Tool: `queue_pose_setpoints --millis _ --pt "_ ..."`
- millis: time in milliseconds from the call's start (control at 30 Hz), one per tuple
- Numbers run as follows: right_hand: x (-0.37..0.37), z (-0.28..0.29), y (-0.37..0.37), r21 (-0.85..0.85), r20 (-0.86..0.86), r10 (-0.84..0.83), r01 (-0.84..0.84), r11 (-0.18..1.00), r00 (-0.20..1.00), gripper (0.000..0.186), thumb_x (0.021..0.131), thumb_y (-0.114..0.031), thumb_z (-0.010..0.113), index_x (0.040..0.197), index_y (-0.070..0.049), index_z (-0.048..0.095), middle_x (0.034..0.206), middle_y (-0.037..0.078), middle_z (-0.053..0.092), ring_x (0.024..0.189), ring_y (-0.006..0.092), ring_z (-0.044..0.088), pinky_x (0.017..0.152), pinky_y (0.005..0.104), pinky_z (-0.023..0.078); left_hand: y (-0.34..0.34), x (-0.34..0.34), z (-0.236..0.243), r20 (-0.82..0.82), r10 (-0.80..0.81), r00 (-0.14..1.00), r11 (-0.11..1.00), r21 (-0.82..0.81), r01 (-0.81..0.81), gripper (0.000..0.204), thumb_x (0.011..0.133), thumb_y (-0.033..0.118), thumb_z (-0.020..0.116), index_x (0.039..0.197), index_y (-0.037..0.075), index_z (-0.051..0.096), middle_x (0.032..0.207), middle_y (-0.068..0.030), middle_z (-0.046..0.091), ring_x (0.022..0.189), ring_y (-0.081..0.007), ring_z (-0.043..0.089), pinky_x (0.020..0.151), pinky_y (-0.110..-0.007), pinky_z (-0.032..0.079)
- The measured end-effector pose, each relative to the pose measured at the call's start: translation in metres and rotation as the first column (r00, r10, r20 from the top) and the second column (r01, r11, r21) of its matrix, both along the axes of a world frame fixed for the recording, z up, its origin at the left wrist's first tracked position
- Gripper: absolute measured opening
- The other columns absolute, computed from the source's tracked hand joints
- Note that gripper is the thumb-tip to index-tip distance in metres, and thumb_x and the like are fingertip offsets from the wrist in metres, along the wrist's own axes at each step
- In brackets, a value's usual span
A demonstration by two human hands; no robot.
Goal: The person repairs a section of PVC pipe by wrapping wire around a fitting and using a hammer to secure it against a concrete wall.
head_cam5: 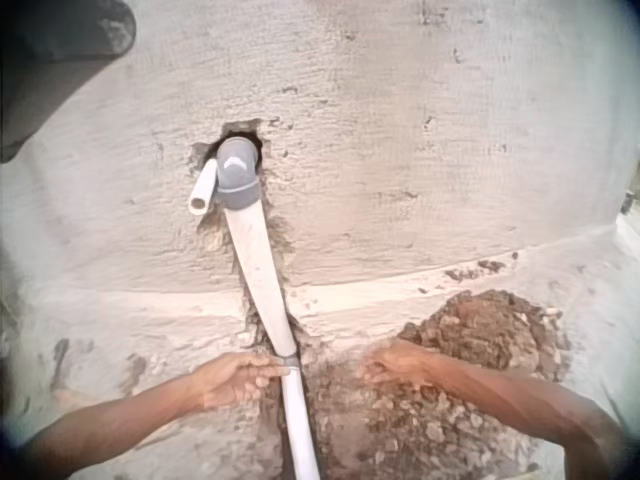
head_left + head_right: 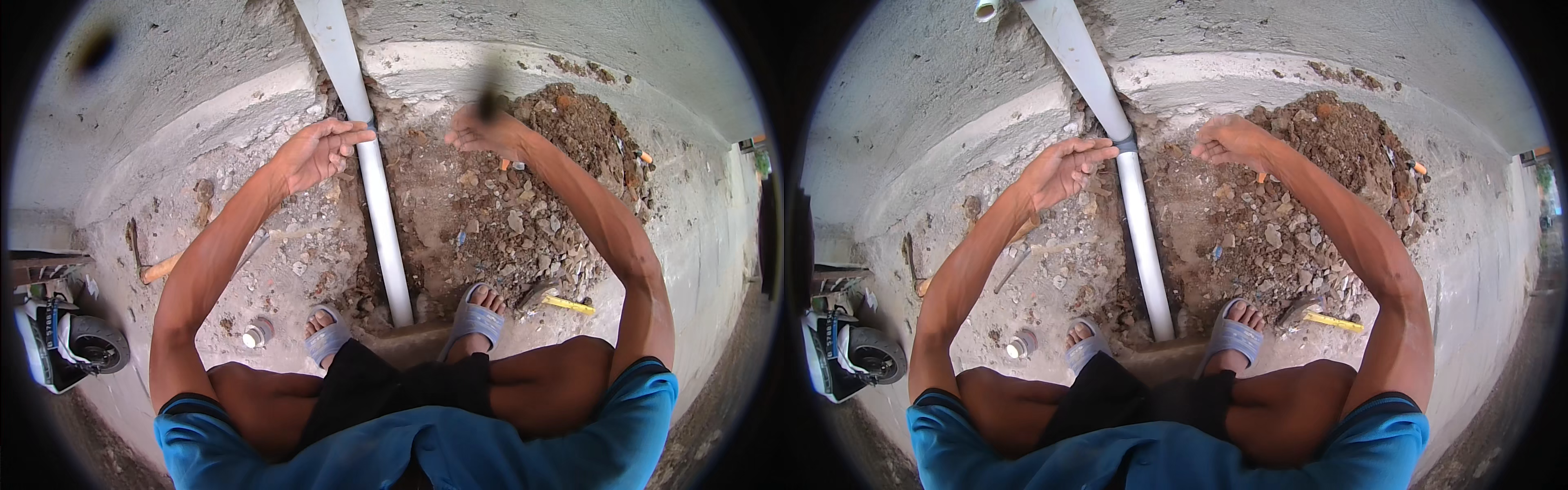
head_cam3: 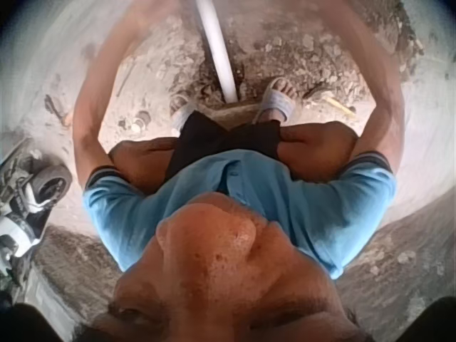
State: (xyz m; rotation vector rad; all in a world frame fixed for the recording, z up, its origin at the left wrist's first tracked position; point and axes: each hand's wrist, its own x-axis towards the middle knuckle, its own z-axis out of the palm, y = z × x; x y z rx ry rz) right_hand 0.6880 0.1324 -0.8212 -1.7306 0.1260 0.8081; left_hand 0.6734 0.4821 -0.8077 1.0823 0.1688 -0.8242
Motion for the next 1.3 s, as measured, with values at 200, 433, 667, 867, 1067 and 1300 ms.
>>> queue_pose_setpoints --millis 200,433,667,867,1067,1300 --pt "0.003 0.021 0.045 -0.101 0.203 0.252 -0.236 0.966 0.946 0.025 0.101 -0.015 0.055 0.119 0.000 0.063 0.094 0.007 0.064 0.083 0.0148 0.057 0.078 0.0300 0.050 -0.001 -0.001 0.015 -0.015 -0.026 1.000 0.987 -0.159 0.024 0.048 0.101 0.018 0.043 0.139 -0.013 0.043 0.132 -0.0240 0.061 0.067 -0.0054 0.060 0.053 -0.015 0.053" --pt "-0.008 0.040 0.069 0.133 0.206 0.023 -0.051 0.990 0.978 0.026 0.102 -0.015 0.048 0.111 0.003 0.066 0.089 0.006 0.062 0.086 0.0150 0.057 0.080 0.0303 0.050 -0.007 0.009 0.036 0.186 0.095 0.978 0.980 -0.189 -0.060 0.045 0.108 0.021 0.044 0.141 -0.009 0.042 0.128 -0.0232 0.064 0.089 -0.0126 0.071 0.078 -0.019 0.063" --pt "-0.017 0.061 0.083 -0.309 0.461 0.344 -0.216 0.926 0.818 0.030 0.102 -0.019 0.051 0.128 -0.006 0.061 0.103 0.007 0.071 0.106 0.0204 0.063 0.102 0.0404 0.045 -0.005 0.014 0.033 0.330 0.051 0.943 0.996 -0.086 -0.024 0.049 0.106 0.030 0.054 0.141 -0.003 0.048 0.125 -0.0153 0.064 0.113 -0.0171 0.066 0.095 -0.031 0.061" --pt "-0.002 0.066 0.071 -0.316 0.497 0.276 -0.124 0.941 0.823 0.037 0.100 -0.024 0.060 0.134 -0.010 0.057 0.108 0.008 0.074 0.110 0.0215 0.065 0.104 0.0438 0.046 -0.013 0.010 0.026 0.434 -0.010 0.901 0.998 0.065 -0.021 0.046 0.106 0.040 0.053 0.132 0.002 0.057 0.126 -0.0140 0.062 0.131 -0.0231 0.055 0.102 -0.040 0.057" --pt "0.011 0.068 0.064 -0.150 0.640 0.099 -0.002 0.989 0.762 0.031 0.096 -0.032 0.070 0.119 -0.011 0.070 0.107 0.010 0.076 0.107 0.0256 0.067 0.095 0.0478 0.049 -0.024 0.010 0.029 0.426 -0.034 0.904 0.999 0.036 0.021 0.038 0.107 0.041 0.051 0.117 0.005 0.060 0.116 -0.0138 0.066 0.114 -0.0233 0.067 0.096 -0.035 0.060" --pt "0.004 0.094 0.085 -0.124 0.689 0.067 0.026 0.992 0.722 0.033 0.096 -0.030 0.071 0.115 -0.002 0.069 0.099 0.010 0.073 0.088 0.0163 0.067 0.080 0.0301 0.057 -0.015 0.010 0.027 0.463 -0.068 0.884 0.978 0.208 -0.033 0.038 0.108 0.040 0.050 0.119 0.006 0.059 0.089 -0.0030 0.066 0.077 -0.0116 0.071 0.067 -0.020 0.061"
